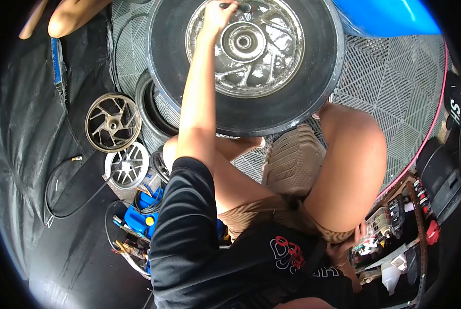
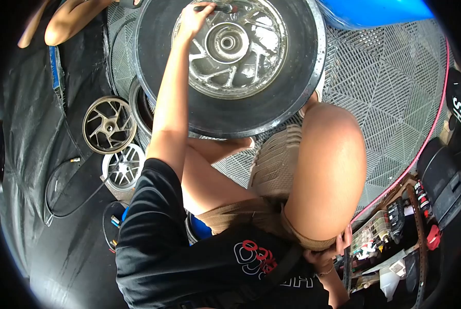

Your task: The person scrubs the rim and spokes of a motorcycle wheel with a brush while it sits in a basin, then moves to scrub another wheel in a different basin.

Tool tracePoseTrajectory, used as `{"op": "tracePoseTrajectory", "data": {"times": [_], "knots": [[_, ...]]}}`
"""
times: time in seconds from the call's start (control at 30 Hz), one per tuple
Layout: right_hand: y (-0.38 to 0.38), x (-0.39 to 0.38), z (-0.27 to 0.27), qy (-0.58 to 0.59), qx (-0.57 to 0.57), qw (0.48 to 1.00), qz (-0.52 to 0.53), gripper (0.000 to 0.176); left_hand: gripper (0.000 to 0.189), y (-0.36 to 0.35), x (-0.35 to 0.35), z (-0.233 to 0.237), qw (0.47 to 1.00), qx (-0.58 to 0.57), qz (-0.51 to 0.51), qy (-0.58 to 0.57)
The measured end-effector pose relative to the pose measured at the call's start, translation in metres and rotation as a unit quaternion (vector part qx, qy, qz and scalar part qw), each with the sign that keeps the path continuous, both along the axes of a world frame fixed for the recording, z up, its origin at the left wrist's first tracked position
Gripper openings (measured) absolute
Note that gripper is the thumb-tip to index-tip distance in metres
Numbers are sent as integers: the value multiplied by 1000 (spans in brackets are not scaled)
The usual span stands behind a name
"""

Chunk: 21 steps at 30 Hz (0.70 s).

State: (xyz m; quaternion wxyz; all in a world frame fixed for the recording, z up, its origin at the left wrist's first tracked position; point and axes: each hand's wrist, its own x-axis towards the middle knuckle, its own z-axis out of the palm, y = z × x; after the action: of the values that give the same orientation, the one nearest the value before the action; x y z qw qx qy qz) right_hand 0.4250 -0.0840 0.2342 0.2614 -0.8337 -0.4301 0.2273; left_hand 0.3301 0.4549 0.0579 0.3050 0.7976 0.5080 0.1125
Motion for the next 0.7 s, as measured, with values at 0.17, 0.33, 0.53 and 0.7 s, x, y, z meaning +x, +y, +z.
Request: {"op": "tracePoseTrajectory", "data": {"times": [0.17,0.33,0.53,0.7], "knots": [[-3,-1,-1,-10,8,1000,-4,75,24,14,-1,-118,992,102,-73,0],[-4,-1,0,-19,0,1000,-5,75,26,15,6,-133,988,150,-34,-10],[-4,-1,-3,-1,25,1000,-16,76,29,41,0,-96,986,138,-94,-23],[-1,3,1,23,27,999,32,76,29,58,18,-55,979,72,-160,99]]}}
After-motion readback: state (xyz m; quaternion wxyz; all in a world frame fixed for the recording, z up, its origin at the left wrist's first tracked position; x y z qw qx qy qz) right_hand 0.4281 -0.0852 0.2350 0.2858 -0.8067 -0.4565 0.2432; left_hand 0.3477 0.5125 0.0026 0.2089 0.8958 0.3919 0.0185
